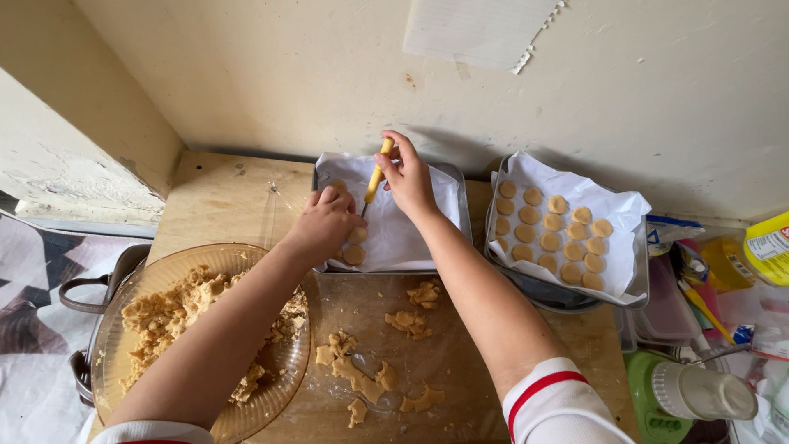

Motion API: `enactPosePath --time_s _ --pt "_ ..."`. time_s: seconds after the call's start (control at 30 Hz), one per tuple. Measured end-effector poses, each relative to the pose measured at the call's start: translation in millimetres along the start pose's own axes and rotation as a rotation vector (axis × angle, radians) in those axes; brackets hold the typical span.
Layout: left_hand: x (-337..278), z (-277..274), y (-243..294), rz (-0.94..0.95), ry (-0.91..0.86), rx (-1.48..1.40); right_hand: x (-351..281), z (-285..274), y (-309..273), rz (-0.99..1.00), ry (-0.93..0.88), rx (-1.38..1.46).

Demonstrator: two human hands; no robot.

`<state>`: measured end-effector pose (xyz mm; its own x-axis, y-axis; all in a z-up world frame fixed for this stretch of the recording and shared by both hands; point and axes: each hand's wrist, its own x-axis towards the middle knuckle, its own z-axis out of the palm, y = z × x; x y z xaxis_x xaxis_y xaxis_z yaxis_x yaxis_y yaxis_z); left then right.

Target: Transferring small pre-cut dough circles from a work surface to a baking tray using a small tool.

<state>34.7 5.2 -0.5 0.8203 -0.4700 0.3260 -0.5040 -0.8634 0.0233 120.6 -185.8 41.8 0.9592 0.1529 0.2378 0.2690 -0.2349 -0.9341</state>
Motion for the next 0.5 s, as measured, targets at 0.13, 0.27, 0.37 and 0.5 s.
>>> enactPosePath --time_s 0.13,0.27,0.37,0.5 --pt "-1.3 6.8 -1.6 -0.004 -0.012 -0.011 0.4 -0.2 0.9 -0.008 -0.007 0.009" --pt "-1.4 10.0 -2.1 -0.008 -0.009 -0.007 0.0 -0.6 -0.2 -0.009 -0.013 0.01" --pt "-0.9 9.4 -1.0 -0.02 -0.011 -0.013 0.7 -1.4 -0.6 -0.013 -0.019 0.013" --pt "-1.3 8.1 -0.3 -0.037 -0.01 -0.025 1.9 -2.2 -0.3 -0.019 -0.028 -0.002"
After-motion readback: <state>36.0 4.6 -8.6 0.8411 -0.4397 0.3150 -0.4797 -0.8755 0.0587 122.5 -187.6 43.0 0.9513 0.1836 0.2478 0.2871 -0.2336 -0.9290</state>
